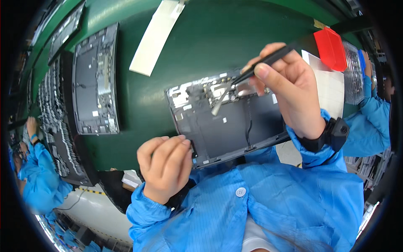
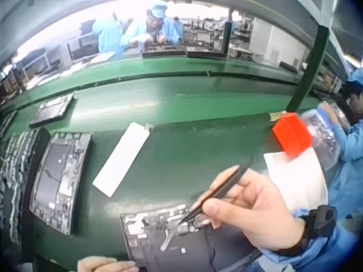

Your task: Assembling components into an electronic device chassis using tweezers and manual manipulation.

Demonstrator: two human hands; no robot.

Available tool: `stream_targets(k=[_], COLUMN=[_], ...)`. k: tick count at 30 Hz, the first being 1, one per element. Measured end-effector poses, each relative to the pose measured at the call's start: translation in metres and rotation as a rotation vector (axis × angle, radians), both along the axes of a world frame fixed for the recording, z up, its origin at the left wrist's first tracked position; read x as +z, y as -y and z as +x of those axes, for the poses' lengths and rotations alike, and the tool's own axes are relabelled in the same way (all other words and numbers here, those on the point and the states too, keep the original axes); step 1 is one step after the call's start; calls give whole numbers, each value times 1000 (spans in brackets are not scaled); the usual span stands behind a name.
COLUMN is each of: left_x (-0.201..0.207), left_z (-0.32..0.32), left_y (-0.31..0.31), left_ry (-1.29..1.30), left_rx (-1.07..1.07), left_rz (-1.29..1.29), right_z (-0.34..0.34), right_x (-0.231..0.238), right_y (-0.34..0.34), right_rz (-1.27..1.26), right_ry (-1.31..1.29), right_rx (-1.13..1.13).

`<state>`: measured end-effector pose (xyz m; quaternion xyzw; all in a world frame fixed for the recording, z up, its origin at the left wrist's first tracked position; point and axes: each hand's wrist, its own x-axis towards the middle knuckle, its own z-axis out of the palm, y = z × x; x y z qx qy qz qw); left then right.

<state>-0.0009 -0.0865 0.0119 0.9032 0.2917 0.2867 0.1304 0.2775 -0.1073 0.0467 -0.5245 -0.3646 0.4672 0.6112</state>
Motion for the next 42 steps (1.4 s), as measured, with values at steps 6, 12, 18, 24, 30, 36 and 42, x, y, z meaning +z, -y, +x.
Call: stream_targets(k=[6, 12, 18, 24, 30, 36, 42], left_x=[-9, -7, -9, -9, -9, 1, -2], left_z=[-3, 3, -1, 2, 16, 30, 18], left_y=[10, -3, -11, -17, -29, -39, -35], left_ry=[106, 198, 110, 160, 20, -113, 76], left_rx=[196, 177, 147, 251, 270, 257, 268], left_rz=[-127, 119, 156, -89, -41, -109, -173], right_z=[-27, -39, -42, -42, -27, -9, -3], right_x=[0, -3, 0, -2, 6, 7, 11], right_y=[-28, -39, -46, -50, -43, -21, -4], right_rz=[-74, -136, -177, -108, -72, -1, 63], right_ry=[80, 64, 79, 148, 9, 190, 131], right_rx=[264, 352, 381, 328, 107, 202, 199])
